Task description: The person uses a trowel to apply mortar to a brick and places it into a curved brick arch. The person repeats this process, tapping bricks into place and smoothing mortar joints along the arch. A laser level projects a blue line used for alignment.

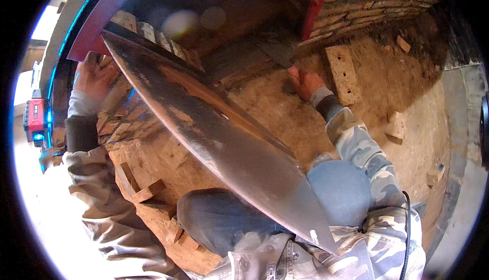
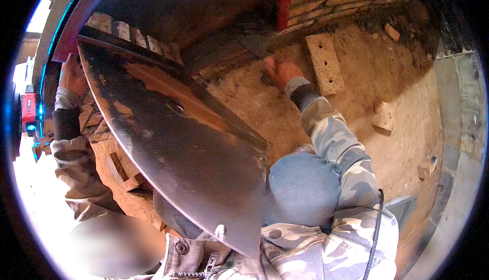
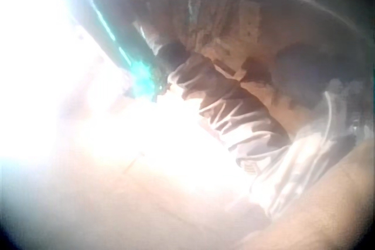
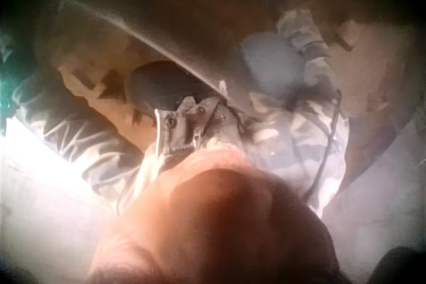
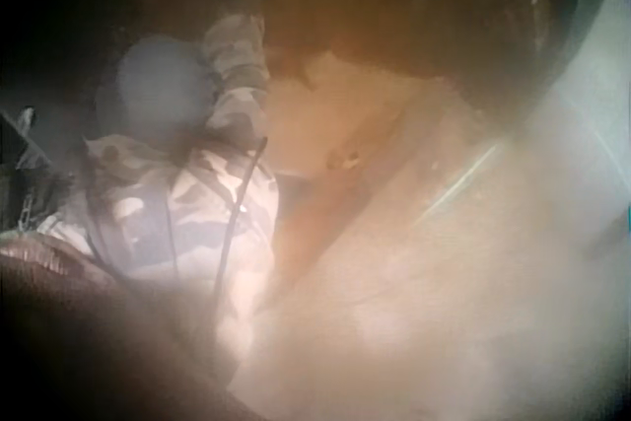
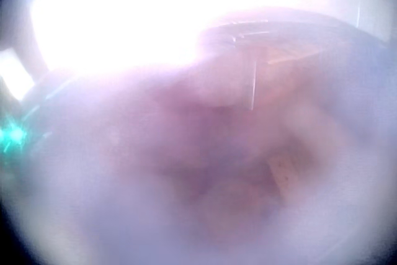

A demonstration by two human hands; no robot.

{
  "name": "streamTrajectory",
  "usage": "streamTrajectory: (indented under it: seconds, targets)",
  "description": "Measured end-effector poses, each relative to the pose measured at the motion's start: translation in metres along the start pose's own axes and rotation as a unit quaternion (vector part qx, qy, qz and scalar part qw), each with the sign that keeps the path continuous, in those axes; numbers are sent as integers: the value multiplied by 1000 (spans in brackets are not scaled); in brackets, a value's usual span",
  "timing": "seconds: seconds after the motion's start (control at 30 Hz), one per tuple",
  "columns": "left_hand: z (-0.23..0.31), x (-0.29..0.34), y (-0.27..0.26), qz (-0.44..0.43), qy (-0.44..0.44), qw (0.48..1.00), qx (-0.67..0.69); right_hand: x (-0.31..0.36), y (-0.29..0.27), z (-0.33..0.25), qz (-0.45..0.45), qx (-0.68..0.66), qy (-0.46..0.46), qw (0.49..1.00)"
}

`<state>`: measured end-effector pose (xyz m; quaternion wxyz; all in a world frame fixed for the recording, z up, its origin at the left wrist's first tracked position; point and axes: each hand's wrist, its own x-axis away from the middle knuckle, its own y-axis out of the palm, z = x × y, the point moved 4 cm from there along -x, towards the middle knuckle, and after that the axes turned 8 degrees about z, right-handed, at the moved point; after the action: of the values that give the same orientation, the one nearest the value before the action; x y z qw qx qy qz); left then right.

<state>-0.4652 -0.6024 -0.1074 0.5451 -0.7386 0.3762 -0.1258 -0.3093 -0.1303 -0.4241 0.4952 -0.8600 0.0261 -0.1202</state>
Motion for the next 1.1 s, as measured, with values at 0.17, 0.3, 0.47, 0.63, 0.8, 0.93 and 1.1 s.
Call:
streamTrajectory:
  seconds: [0.17, 0.3, 0.47, 0.63, 0.8, 0.93, 1.1]
  targets:
    - [20, -4, -12, 22, 78, 991, -109, -16, 24, -15, 35, -55, -67, 996]
    - [25, -5, -17, 63, 88, 992, -61, -40, 39, -36, 28, -58, -40, 997]
    - [19, 2, -10, 56, 104, 988, -96, -38, 10, -26, -56, 10, -24, 998]
    - [16, 4, -11, 74, 119, 984, -108, -26, -2, -16, -47, -5, 11, 999]
    - [20, -1, -13, 41, 88, 995, -28, -24, 6, -1, 4, 12, 37, 999]
    - [21, -4, -16, 41, 32, 999, -14, -17, 1, 10, 3, -6, 75, 997]
    - [22, -11, -20, 72, -12, 996, 49, -21, -7, 6, -3, -22, 115, 993]
